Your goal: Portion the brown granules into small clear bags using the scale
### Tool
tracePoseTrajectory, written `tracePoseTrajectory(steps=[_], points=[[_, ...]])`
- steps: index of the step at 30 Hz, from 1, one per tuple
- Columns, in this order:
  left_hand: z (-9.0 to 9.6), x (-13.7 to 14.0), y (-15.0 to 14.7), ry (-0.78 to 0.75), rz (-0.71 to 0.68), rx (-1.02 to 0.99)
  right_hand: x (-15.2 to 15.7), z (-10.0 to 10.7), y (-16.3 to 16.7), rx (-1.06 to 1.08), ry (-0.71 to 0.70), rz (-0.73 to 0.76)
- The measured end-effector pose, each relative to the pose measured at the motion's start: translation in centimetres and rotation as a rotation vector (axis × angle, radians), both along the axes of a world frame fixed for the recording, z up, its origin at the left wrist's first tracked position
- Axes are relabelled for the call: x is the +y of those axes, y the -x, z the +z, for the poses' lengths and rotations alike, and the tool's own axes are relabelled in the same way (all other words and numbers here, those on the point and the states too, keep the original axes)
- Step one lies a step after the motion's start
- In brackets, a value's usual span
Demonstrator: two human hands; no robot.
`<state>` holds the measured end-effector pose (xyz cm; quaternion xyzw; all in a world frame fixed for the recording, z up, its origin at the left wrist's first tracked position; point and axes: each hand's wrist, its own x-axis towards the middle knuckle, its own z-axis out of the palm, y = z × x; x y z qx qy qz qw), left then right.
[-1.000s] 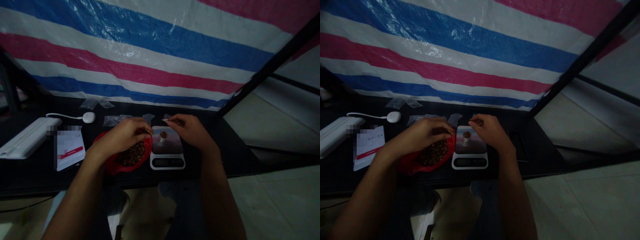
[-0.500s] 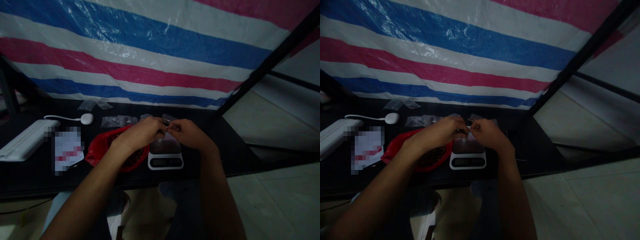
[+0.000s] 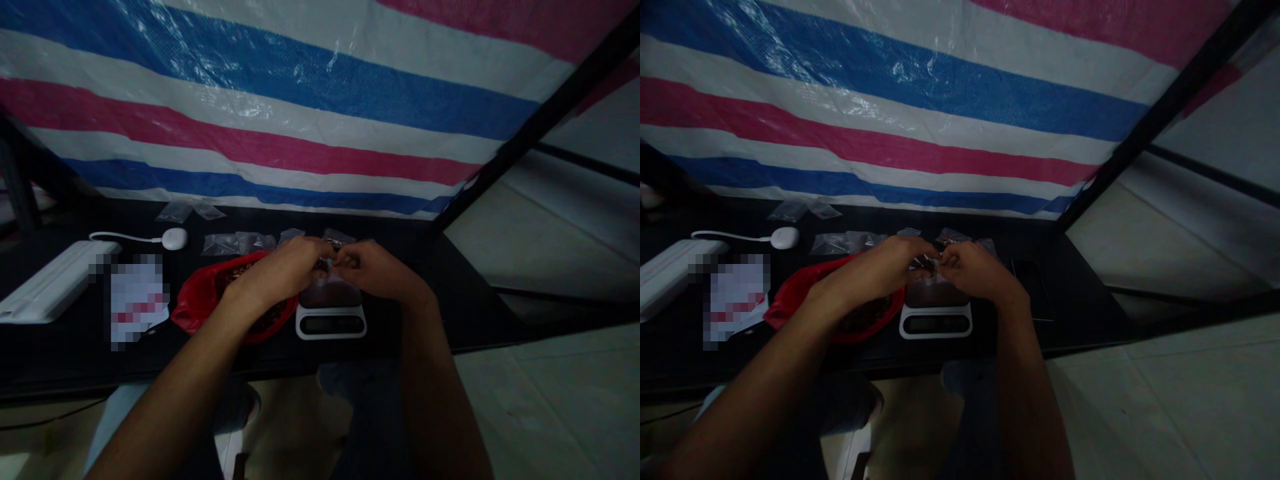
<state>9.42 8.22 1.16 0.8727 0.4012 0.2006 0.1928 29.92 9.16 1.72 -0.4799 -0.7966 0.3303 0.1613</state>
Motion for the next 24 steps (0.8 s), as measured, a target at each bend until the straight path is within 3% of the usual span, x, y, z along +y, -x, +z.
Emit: tracePoseTrajectory(steps=[6, 17, 24], points=[[-0.7, -0.1, 0.0, 0.001, -0.025, -0.1, 0.3, -0.5, -0.2, 0.012, -0.031, 0.055], [-1.4, -0.3, 0.5, -0.041, -0.044, -0.206, 0.1, -0.2, -0.2, 0.002, -0.01, 0.041], [-1.6, -0.3, 0.5, -0.077, -0.049, -0.248, 0.3, -0.4, -0.3, 0.013, -0.078, 0.022]])
